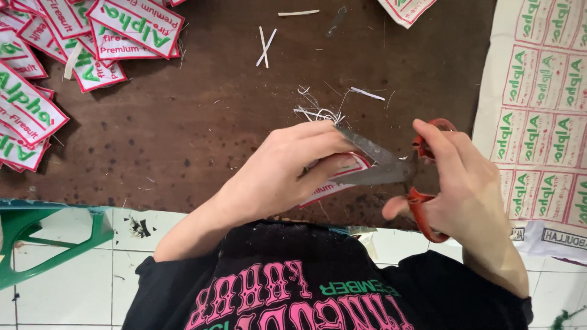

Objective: The person is using a pair of scissors to cut out individual brand labels from a large printed sheet on a workbench.

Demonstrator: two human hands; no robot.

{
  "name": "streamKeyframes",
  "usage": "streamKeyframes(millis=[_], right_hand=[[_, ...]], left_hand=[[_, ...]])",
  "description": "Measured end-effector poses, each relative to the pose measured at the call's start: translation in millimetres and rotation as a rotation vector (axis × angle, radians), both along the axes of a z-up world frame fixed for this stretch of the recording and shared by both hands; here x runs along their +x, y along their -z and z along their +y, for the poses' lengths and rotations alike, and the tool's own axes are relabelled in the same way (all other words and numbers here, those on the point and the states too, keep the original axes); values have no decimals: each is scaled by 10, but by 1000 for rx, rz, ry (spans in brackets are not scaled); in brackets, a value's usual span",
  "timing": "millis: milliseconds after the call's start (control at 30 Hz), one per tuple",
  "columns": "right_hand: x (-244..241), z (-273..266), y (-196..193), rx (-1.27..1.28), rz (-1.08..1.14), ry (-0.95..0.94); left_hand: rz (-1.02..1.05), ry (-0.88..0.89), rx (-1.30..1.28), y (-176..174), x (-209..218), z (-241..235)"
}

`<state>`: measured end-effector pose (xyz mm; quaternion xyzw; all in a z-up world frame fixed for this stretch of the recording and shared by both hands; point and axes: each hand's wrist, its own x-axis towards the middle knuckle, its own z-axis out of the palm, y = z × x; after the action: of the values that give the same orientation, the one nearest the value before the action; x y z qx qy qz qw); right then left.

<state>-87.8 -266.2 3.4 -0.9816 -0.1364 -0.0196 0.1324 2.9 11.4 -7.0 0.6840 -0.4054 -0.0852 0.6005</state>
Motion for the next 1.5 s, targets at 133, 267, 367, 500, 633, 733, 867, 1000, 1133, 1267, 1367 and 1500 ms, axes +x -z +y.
streamKeyframes(millis=[133,267,367,500,633,733,867,1000,1133,1267,1367,1500], right_hand=[[41,79,-16,-24,-64,-42],[41,76,32,-34,-85,-65],[32,79,44,-30,-81,-52],[34,75,80,-15,-108,-53],[-1,35,174,-27,-152,-18],[-11,18,171,32,-94,59],[23,-14,30,143,56,135],[-69,-30,-111,771,507,336],[-203,-94,68,816,477,268],[-97,-88,137,869,540,747],[-231,-360,382,545,400,765],[-333,-485,696,121,228,448]], left_hand=[[21,-10,7,4,-13,-13],[43,30,33,53,-21,-15],[31,29,42,71,-21,-17],[23,22,44,86,-17,-25],[21,11,15,38,-1,-27],[27,15,8,3,25,-9],[123,-66,127,132,102,66],[401,-159,234,205,185,165],[399,-165,171,152,224,117],[381,-247,166,195,316,152],[333,-380,235,276,481,328],[470,-538,165,150,593,387]])
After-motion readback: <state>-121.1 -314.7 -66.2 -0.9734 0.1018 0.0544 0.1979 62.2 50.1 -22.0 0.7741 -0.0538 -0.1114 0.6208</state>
